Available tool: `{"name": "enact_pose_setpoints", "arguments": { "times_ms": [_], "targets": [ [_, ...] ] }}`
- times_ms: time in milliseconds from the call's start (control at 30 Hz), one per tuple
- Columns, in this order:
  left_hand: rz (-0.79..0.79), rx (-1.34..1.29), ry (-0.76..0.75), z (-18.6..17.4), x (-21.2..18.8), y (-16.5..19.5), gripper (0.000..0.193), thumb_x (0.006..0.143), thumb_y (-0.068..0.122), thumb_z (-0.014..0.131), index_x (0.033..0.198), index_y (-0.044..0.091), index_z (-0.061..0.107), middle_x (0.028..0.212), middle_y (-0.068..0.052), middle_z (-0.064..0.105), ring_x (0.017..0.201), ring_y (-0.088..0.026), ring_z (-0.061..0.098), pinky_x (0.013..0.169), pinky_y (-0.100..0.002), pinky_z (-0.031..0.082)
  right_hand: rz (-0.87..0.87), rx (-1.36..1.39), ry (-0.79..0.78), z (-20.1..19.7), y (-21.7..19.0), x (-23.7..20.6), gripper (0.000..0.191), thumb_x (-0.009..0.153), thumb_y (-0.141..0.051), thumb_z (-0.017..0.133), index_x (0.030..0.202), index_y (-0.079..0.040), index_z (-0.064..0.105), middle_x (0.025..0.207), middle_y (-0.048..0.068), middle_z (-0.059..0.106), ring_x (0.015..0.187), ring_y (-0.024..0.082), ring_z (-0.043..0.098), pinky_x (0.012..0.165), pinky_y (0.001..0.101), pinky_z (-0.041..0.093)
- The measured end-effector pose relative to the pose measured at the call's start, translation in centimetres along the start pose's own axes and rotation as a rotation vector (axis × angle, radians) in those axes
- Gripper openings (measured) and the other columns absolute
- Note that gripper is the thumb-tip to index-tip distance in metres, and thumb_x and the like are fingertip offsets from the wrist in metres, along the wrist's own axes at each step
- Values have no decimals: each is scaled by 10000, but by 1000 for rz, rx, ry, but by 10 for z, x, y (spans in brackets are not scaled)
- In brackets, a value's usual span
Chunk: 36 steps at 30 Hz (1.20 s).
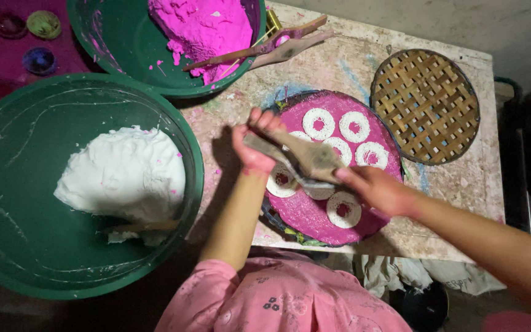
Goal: The person uses a wooden press to scoop white dough and form white rings on a pink base. They then scoop pink dough and press it into the centers of the white rings to create two-toned decorative cakes.
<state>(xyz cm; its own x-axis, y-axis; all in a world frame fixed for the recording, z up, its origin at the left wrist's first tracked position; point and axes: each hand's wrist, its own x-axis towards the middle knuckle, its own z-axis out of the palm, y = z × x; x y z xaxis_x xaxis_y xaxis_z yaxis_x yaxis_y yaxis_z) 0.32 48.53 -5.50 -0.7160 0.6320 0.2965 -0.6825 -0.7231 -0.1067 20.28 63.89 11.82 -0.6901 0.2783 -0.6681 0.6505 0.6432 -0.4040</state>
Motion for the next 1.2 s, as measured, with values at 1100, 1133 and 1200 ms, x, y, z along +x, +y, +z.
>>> {"name": "enact_pose_setpoints", "arguments": {
  "times_ms": [1100, 1133, 1200],
  "targets": [
    [-251, 2502, -117, 121, -156, -70, 1257, 508, 529, 927, 1490, -11, 359, 1433, -190, 531, 1258, -332, 487, 1000, -531, 357, -488, 1332, 524, 68, 159, -102, 1013, 808, -943, 420, 1360, -97, 478, 1038, 64, 501, 821, 240, 490, 713, 425, 404],
    [-173, 2554, -66, 118, -159, -69, 1242, 475, 532, 926, 1450, -6, 375, 1436, -222, 514, 1265, -365, 458, 989, -555, 340, -483, 1334, 523, 68, 161, -102, 1022, 799, -945, 418, 1372, -101, 475, 1039, 60, 499, 818, 236, 488, 709, 422, 402],
    [44, 2581, 45, 110, -166, -64, 1128, 564, 443, 886, 1448, -23, 363, 1450, -285, 478, 1298, -417, 425, 1015, -578, 330, -476, 1346, 508, 70, 164, -100, 1035, 796, -950, 411, 1377, -95, 470, 1033, 61, 500, 816, 233, 485, 707, 417, 400]
  ]
}}
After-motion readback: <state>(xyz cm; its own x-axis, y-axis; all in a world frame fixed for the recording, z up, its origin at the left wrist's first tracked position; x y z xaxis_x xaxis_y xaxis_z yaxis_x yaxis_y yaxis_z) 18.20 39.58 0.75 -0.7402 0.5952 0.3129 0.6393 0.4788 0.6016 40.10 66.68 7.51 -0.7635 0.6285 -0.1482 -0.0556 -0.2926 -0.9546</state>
